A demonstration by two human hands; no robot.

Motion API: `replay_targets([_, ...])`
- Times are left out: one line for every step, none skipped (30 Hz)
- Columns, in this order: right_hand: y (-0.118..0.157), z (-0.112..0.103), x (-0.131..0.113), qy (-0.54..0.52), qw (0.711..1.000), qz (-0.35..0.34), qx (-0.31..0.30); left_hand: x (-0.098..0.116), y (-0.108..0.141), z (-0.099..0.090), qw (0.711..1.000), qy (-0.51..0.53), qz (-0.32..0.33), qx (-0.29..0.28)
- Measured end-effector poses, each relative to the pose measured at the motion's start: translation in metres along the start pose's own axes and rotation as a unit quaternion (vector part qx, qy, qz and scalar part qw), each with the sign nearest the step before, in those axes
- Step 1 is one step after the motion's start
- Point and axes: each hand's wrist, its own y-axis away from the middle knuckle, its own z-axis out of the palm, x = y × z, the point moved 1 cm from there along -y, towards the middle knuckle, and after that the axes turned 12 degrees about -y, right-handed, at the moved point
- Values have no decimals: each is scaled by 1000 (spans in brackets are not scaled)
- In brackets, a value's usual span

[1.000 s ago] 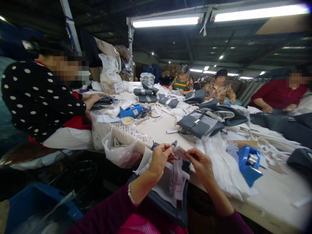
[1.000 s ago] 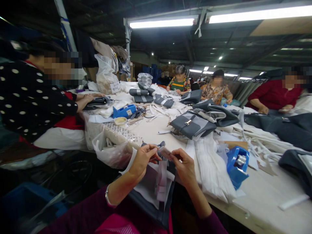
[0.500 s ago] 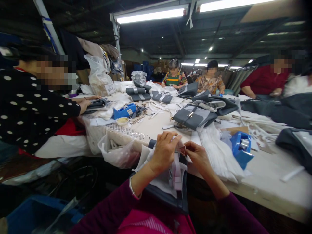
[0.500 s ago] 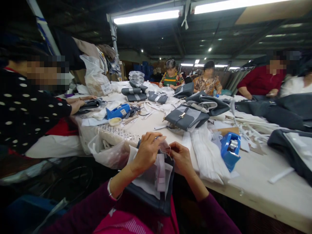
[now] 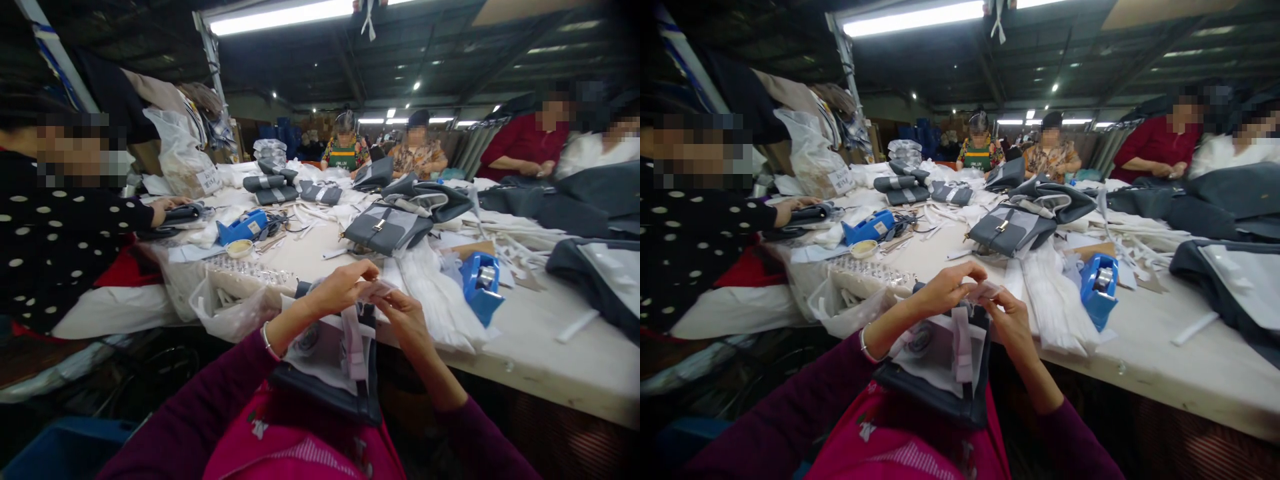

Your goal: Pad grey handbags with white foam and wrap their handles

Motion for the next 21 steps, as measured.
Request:
replay_targets([2,-3,5,-16,999,12,40,-5,1,0,1000,9,-9,-19])
replay_targets([5,-7,10,-35,996,23,74,-10,2,0,999,5,-14,-41])
replay_targets([7,-12,16,-53,993,30,102,-15,3,0,998,-6,-12,-62])
replay_targets([9,-17,21,-69,990,36,121,-20,4,0,997,-20,-5,-79])
replay_targets([11,-21,27,-85,987,42,130,-23,4,0,995,-31,4,-90])
replay_targets([13,-24,31,-103,985,49,132,-26,3,0,995,-39,14,-96])
replay_targets([15,-25,35,-123,982,58,129,-28,3,1,994,-45,22,-99])
replay_targets([16,-26,37,-144,980,65,125,-30,1,2,993,-52,30,-104])
replay_targets([18,-25,37,-165,976,69,123,-31,0,3,991,-62,39,-111])
replay_targets([19,-23,36,-185,972,68,126,-31,-1,5,989,-76,49,-120])
replay_targets([20,-20,34,-203,968,65,130,-32,-2,7,985,-96,58,-130])
replay_targets([21,-17,31,-215,966,59,134,-33,-3,9,981,-120,63,-138])
replay_targets([22,-15,27,-221,964,49,137,-35,-3,11,976,-148,64,-143])
replay_targets([23,-13,23,-217,965,38,139,-36,-3,12,972,-176,62,-146])
replay_targets([23,-12,19,-207,968,25,141,-38,-2,14,967,-202,60,-146])
replay_targets([23,-11,16,-195,970,14,146,-40,-2,16,962,-224,59,-143])
replay_targets([22,-11,14,-186,971,6,153,-41,-2,18,958,-243,60,-140])
replay_targets([20,-12,13,-181,970,4,162,-42,-2,20,955,-257,62,-135])
replay_targets([17,-14,13,-180,969,9,171,-43,-3,22,952,-268,62,-132])
replay_targets([12,-16,14,-181,967,19,180,-44,-5,24,951,-275,59,-131])
replay_targets([6,-18,15,-183,965,35,187,-44,-7,24,950,-276,58,-132])
